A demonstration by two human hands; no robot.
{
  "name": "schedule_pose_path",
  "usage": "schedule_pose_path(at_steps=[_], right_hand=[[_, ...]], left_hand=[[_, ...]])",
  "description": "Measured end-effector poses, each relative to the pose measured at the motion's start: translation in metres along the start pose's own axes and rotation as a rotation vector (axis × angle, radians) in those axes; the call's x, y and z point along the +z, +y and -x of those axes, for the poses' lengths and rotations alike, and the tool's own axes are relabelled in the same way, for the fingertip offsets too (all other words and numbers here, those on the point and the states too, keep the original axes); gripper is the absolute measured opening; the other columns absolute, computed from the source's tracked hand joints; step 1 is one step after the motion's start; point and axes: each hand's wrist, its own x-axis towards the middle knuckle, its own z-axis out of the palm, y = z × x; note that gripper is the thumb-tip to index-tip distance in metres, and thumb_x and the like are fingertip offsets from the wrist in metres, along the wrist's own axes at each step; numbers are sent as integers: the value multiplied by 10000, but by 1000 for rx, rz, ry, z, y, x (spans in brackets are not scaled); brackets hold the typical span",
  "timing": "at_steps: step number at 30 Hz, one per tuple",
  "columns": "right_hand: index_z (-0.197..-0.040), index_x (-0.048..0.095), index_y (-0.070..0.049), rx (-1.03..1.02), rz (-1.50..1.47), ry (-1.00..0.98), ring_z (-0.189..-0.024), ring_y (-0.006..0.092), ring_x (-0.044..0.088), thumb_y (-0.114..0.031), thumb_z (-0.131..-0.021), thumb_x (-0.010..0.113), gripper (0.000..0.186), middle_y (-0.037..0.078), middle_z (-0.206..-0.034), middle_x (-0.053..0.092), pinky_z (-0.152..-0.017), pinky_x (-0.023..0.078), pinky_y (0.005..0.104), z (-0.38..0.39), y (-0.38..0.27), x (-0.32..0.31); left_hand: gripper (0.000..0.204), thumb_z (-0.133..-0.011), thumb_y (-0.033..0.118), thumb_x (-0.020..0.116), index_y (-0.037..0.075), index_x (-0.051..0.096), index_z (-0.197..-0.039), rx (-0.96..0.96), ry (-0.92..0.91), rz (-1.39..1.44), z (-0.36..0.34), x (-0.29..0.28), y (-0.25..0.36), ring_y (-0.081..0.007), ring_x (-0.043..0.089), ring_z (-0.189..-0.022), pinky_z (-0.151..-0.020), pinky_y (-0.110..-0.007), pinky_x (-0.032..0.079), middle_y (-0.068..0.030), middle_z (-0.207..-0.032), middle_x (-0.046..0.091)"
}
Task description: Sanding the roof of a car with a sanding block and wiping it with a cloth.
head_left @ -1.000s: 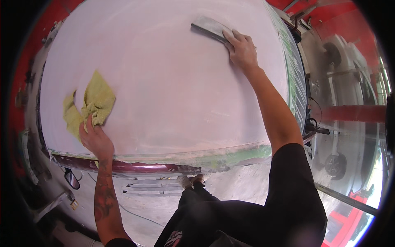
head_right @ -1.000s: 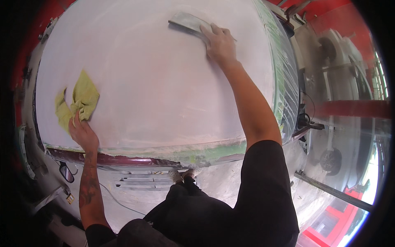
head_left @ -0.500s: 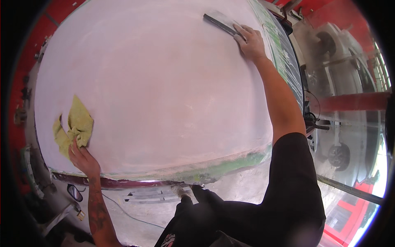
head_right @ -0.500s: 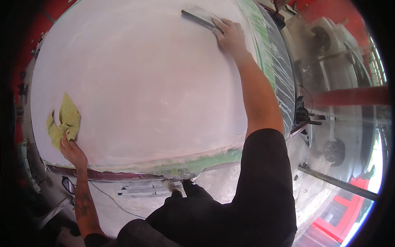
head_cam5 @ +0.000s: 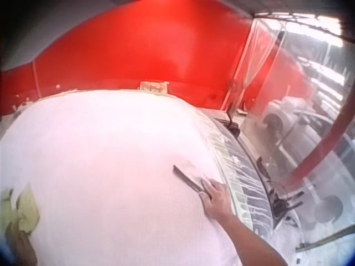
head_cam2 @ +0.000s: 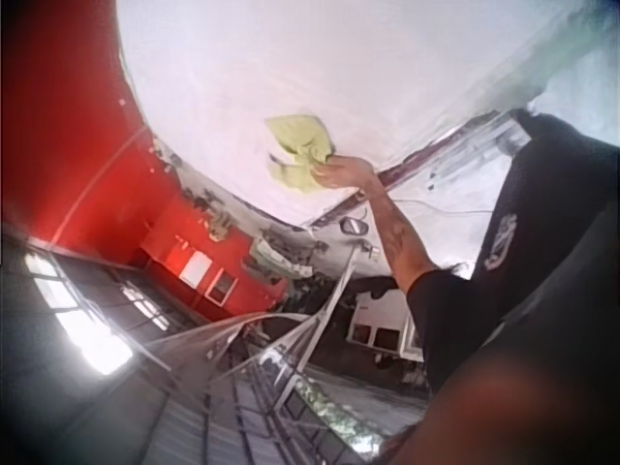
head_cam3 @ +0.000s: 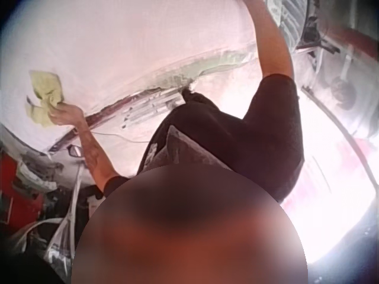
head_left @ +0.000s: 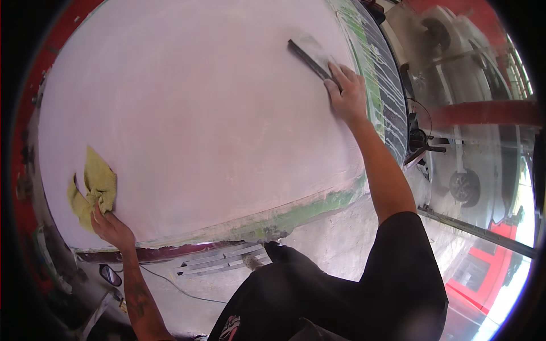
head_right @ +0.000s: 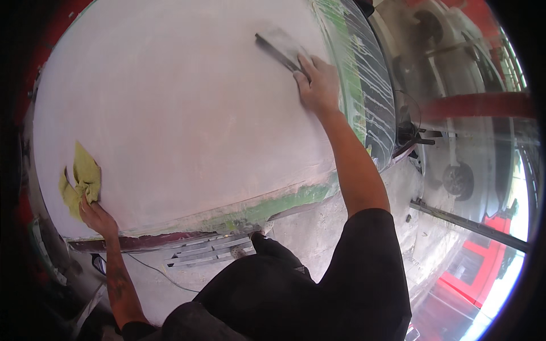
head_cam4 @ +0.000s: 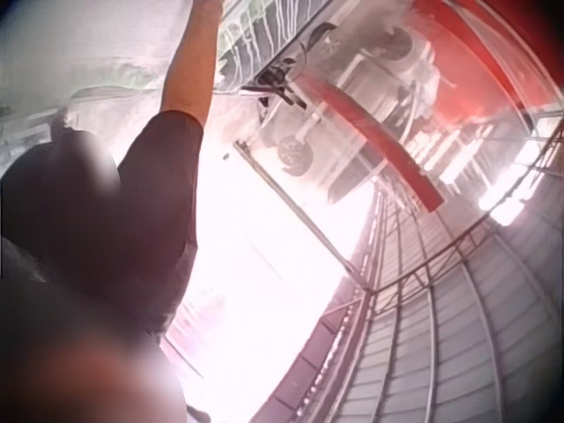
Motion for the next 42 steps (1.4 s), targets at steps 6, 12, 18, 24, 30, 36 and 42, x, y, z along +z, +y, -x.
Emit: schedule_pose_path(at_steps=[6,12,18,24,30,36,42], right_hand=[[-1318,613,-205,295,103,-32,-1112,397,503,-291,-885,652,443,164,-1293,566,-1000,401,458,11,-46,26],[-1322,583,-260,30,-66,-201,-1060,354,498,-215,-811,713,530,115,-1281,521,-913,419,470,121,-177,-11],[-1341,588,-239,396,156,-38,-1071,388,504,-287,-897,640,450,156,-1250,551,-941,425,465,28,-28,-4],[-1344,574,-280,247,53,-145,-1027,361,498,-251,-846,686,511,136,-1243,526,-911,428,475,95,-191,6],[-1326,583,-274,68,12,-168,-1000,358,513,-253,-844,684,493,108,-1239,538,-866,444,471,93,-188,-2],[-1315,610,-245,460,265,-32,-996,403,540,-314,-879,645,443,168,-1179,593,-885,471,467,49,-83,4],[-1325,584,-257,58,-13,-166,-941,348,522,-254,-813,713,528,138,-1215,553,-832,471,451,132,-247,6]], left_hand=[[405,-955,143,444,50,532,-1339,15,32,-21,-2,-2,-6,-448,459,-1208,-1017,-519,356,-282,-1310,487],[408,-942,132,455,71,541,-1336,12,43,-45,-3,-3,-11,-441,466,-1204,-1017,-520,358,-273,-1303,498],[415,-935,145,462,89,543,-1338,3,42,-12,-6,3,2,-439,466,-1202,-1020,-523,357,-270,-1306,498],[414,-933,167,471,97,542,-1336,-6,55,-63,-3,1,-8,-438,465,-1203,-1026,-533,347,-264,-1305,498],[419,-933,178,485,114,535,-1343,-11,69,-74,0,3,-12,-421,458,-1215,-1029,-539,337,-247,-1312,492],[426,-936,186,486,151,524,-1359,-8,52,-64,-1,5,0,-406,446,-1230,-1042,-538,324,-227,-1331,474],[435,-940,192,484,175,509,-1374,-42,38,-105,2,5,-11,-395,419,-1259,-1063,-531,302,-220,-1357,450]])
